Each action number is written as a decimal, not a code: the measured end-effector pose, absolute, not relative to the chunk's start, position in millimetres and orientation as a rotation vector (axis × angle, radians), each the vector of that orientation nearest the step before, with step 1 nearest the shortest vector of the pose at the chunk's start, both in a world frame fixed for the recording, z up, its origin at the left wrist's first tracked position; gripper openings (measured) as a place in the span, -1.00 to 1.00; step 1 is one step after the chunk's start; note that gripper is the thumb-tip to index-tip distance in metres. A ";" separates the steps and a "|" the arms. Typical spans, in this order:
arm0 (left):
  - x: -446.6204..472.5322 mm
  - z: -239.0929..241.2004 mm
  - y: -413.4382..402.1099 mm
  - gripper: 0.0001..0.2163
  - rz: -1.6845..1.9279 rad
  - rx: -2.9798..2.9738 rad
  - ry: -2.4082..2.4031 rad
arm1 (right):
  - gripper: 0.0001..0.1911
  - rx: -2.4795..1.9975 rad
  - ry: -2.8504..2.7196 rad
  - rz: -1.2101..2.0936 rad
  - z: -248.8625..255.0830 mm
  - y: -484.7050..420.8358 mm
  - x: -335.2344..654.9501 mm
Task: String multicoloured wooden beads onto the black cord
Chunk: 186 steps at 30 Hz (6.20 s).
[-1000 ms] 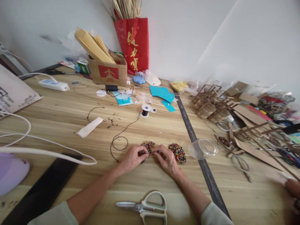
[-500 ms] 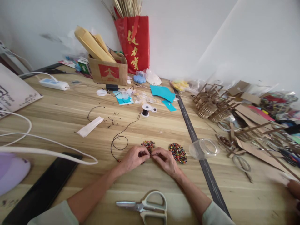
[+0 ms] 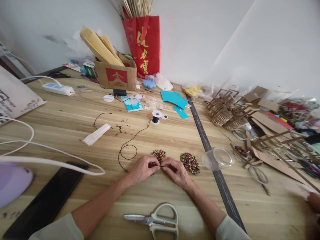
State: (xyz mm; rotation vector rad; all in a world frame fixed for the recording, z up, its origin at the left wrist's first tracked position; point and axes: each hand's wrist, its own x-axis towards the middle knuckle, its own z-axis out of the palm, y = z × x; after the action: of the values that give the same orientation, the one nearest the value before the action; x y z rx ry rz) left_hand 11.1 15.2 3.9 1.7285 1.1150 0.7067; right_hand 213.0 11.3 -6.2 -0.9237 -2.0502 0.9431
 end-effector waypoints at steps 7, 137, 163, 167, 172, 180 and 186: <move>11.2 3.6 14.6 -0.91 0.693 1.736 1.119 | -0.81 -0.918 -2.045 0.952 -7.2 11.7 212.1; 12.4 7.2 14.4 -0.91 0.662 1.735 1.124 | -0.78 -0.862 -1.966 1.034 -9.6 13.8 214.6; 12.0 6.4 15.5 -0.93 0.666 1.769 1.111 | -0.78 -0.943 -2.018 0.973 -9.0 11.0 214.4; 11.8 3.8 15.8 -0.94 0.675 1.768 1.111 | -0.77 -0.900 -2.011 0.976 -6.9 11.5 213.1; 12.0 2.0 16.0 -0.94 0.680 1.751 1.098 | -0.79 -0.879 -2.002 0.999 -6.6 11.7 213.5; 12.4 2.1 16.0 -0.94 0.683 1.754 1.111 | -0.78 -0.906 -1.975 1.011 -5.6 10.6 213.9; 12.1 2.3 16.1 -0.94 0.682 1.752 1.091 | -0.75 -0.889 -1.986 1.008 -5.6 11.1 213.5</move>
State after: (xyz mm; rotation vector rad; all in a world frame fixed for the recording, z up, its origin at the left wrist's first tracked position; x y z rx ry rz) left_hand 12.1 16.1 2.3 1.7521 1.0914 0.6824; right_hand 213.5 11.1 -5.6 -0.8891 -1.9858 1.0076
